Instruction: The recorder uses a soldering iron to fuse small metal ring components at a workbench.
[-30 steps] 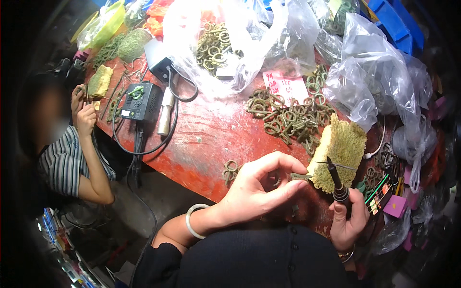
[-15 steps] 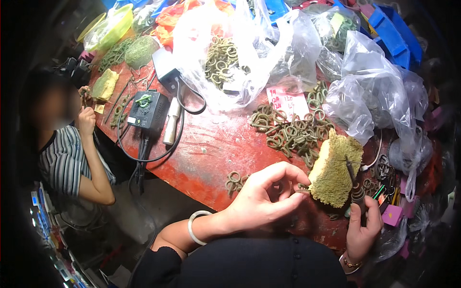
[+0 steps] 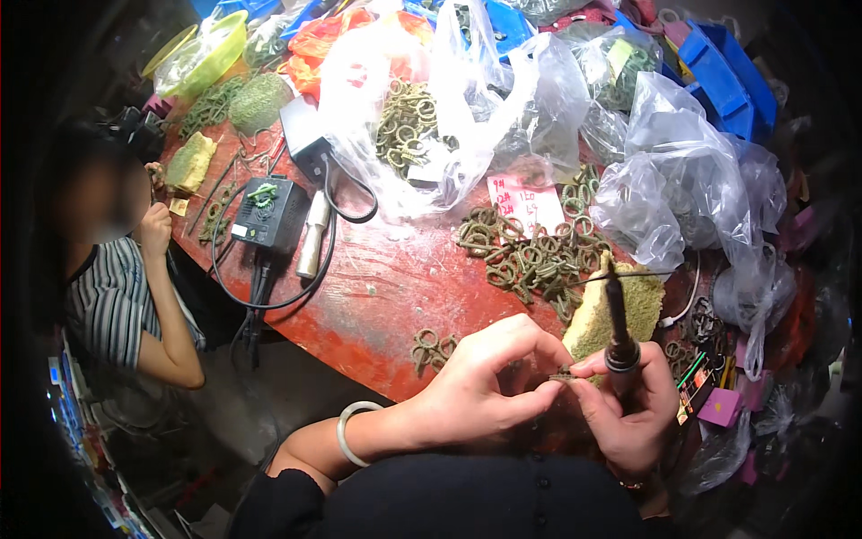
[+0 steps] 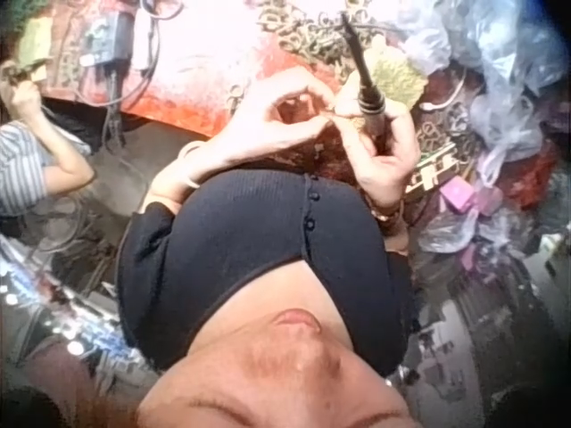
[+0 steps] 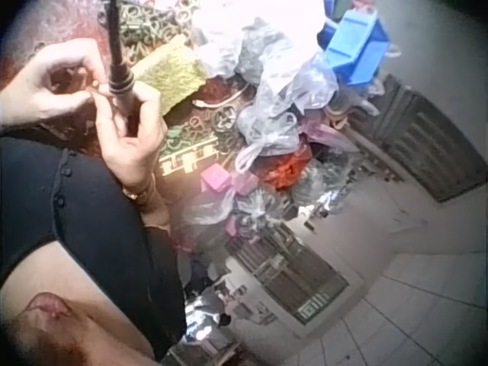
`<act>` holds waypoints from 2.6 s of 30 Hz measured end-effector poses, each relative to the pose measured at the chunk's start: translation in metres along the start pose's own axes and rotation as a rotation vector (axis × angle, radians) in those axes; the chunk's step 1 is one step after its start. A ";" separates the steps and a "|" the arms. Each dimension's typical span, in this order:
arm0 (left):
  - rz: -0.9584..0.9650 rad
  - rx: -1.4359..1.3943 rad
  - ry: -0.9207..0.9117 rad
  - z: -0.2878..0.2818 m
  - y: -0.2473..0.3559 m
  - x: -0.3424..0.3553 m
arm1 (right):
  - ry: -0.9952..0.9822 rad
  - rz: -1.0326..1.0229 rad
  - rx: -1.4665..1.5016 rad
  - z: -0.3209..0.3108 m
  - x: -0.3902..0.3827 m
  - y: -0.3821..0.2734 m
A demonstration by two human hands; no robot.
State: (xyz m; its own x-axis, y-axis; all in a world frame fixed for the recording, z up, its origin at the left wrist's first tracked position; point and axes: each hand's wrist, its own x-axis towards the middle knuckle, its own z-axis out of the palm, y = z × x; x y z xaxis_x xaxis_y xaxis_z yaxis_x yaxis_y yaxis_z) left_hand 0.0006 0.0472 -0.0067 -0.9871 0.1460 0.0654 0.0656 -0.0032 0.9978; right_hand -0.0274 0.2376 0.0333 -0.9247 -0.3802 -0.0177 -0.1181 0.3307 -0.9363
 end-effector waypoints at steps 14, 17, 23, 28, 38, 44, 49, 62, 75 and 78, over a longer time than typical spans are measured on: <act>-0.054 -0.051 -0.026 0.000 0.004 0.003 | 0.048 0.041 0.244 -0.001 -0.003 0.012; -0.070 -0.063 -0.030 0.000 0.001 0.002 | 0.068 0.064 0.272 0.000 -0.003 0.012; -0.067 -0.064 -0.023 0.000 -0.002 0.000 | 0.094 0.094 0.282 0.002 -0.003 0.013; -0.066 -0.074 -0.022 -0.001 -0.002 0.001 | 0.102 0.099 0.295 0.004 -0.003 0.014; -0.170 -0.189 -0.012 0.002 -0.003 -0.001 | 0.149 -0.050 0.105 0.005 -0.003 0.007; -0.195 -0.201 -0.020 0.002 -0.001 0.000 | 0.093 -0.040 -0.002 0.005 -0.004 0.003; -0.217 -0.213 -0.056 0.001 0.002 0.000 | 0.070 -0.041 -0.137 0.001 -0.002 0.006; -0.248 -0.257 -0.048 0.003 0.003 0.006 | -0.044 0.142 0.331 -0.006 0.001 0.007; -0.308 -0.534 -0.205 0.002 0.003 0.011 | -0.155 0.133 0.436 -0.021 0.006 0.014; -0.316 -0.495 -0.210 -0.001 0.002 0.009 | -0.161 0.180 0.474 -0.021 0.005 0.011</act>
State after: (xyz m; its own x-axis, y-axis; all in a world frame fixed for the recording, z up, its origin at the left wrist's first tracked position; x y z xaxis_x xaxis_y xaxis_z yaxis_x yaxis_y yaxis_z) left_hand -0.0082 0.0473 -0.0045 -0.8949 0.4057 -0.1858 -0.3497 -0.3792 0.8567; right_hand -0.0413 0.2576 0.0299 -0.8436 -0.4937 -0.2111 0.2480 -0.0096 -0.9687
